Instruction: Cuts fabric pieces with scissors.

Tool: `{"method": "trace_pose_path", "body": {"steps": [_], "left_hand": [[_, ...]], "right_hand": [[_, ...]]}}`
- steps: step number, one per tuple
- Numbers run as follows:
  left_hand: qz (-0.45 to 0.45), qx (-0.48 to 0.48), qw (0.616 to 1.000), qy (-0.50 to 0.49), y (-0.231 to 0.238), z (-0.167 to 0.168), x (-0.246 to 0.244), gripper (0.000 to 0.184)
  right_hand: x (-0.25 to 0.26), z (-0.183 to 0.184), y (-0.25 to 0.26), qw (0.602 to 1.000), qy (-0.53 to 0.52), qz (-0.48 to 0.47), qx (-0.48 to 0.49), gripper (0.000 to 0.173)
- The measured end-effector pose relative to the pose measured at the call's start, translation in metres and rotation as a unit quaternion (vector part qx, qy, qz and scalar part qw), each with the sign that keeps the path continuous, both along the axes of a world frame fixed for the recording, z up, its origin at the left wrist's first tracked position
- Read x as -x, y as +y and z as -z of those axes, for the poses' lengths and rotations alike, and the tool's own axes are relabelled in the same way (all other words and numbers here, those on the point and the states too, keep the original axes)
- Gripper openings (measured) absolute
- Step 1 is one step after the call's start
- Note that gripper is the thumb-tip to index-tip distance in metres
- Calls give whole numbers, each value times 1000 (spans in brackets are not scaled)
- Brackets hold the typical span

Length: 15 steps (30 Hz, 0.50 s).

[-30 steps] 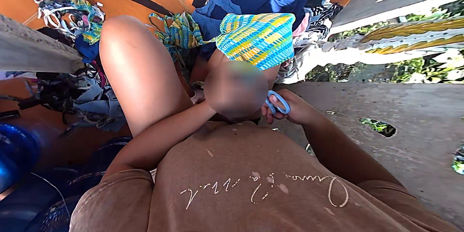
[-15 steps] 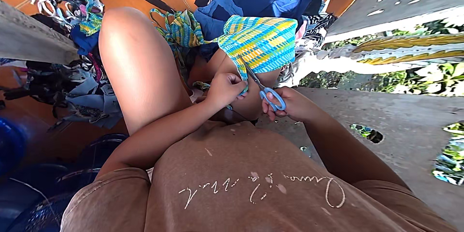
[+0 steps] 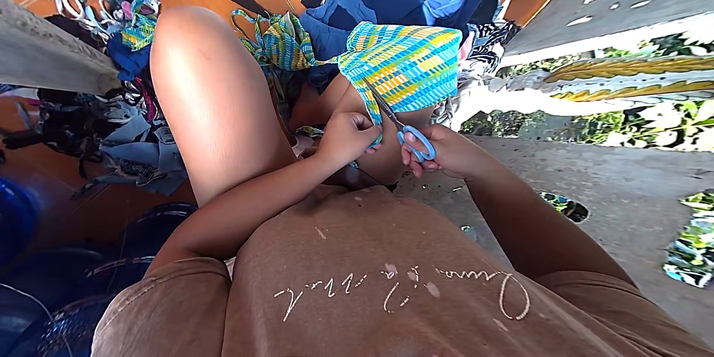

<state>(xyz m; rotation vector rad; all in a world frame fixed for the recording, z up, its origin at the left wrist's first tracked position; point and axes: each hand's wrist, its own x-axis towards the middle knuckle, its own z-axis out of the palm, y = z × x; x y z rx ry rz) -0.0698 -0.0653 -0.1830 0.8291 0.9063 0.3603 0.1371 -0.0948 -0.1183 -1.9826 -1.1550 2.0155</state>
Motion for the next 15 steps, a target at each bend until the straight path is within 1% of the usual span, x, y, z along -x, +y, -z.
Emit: {"method": "trace_pose_path", "body": {"steps": [3, 5, 7, 9, 11, 15], "left_hand": [[12, -4, 1000, 16, 1, 2, 0, 20], [16, 3, 999, 40, 4, 3, 1, 28], [-21, 11, 999, 47, 10, 8, 2, 34], [-80, 13, 996, 42, 17, 13, 0, 34], [-120, 54, 991, 21, 23, 13, -4, 32], [-159, 171, 972, -24, 29, 10, -9, 25]], "right_hand": [[-1, 0, 0, 1000, -1, 5, 2, 45], [-2, 0, -1, 1000, 3, 9, 0, 45], [-4, 0, -4, 1000, 5, 8, -6, 44], [-7, 0, -8, 1000, 7, 2, -11, 43], [-9, 0, -12, 1000, 11, 0, -14, 41], [-16, 2, -21, 999, 34, -9, -17, 36]]}}
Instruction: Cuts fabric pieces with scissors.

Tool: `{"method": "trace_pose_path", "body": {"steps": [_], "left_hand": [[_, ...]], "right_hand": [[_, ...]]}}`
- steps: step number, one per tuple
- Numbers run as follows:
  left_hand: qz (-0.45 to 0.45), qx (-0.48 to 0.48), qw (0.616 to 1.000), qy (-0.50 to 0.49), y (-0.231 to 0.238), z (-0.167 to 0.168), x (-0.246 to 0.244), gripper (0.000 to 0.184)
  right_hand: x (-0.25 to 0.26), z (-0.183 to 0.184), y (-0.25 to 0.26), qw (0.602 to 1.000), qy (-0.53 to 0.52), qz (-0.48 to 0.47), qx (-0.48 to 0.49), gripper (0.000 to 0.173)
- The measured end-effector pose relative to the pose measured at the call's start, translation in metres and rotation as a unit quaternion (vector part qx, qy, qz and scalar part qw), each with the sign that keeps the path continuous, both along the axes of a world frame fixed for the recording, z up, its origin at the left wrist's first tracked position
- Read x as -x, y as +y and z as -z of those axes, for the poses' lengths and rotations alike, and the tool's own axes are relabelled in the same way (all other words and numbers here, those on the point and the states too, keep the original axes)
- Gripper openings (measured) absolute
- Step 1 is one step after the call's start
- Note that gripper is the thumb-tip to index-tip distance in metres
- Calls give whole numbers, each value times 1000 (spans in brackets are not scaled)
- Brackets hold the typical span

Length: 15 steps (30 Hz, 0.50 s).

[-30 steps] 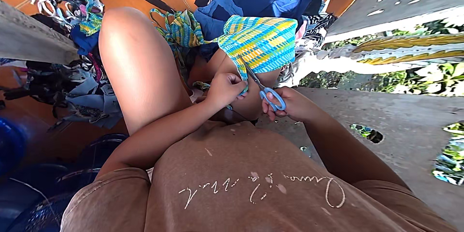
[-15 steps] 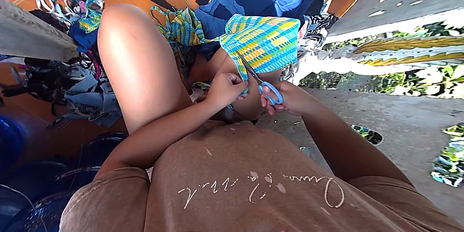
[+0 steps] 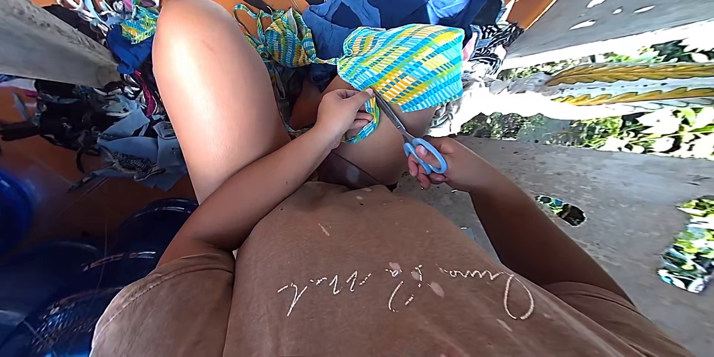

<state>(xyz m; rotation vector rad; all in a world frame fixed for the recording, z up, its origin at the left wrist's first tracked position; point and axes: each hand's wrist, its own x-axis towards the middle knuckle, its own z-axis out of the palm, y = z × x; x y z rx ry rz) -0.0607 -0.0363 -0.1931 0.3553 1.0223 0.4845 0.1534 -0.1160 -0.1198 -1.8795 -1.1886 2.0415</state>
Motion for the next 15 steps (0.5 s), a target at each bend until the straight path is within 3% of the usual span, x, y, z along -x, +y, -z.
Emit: {"method": "trace_pose_path", "body": {"steps": [6, 15], "left_hand": [[0, 64, 998, -12, -3, 0, -3, 17], [-8, 54, 998, -14, -10, 0, -2, 15]], "right_hand": [[-5, -2, 7, 999, -23, -17, 36, 35], [-8, -3, 33, 994, -26, -77, 68, 46]]}}
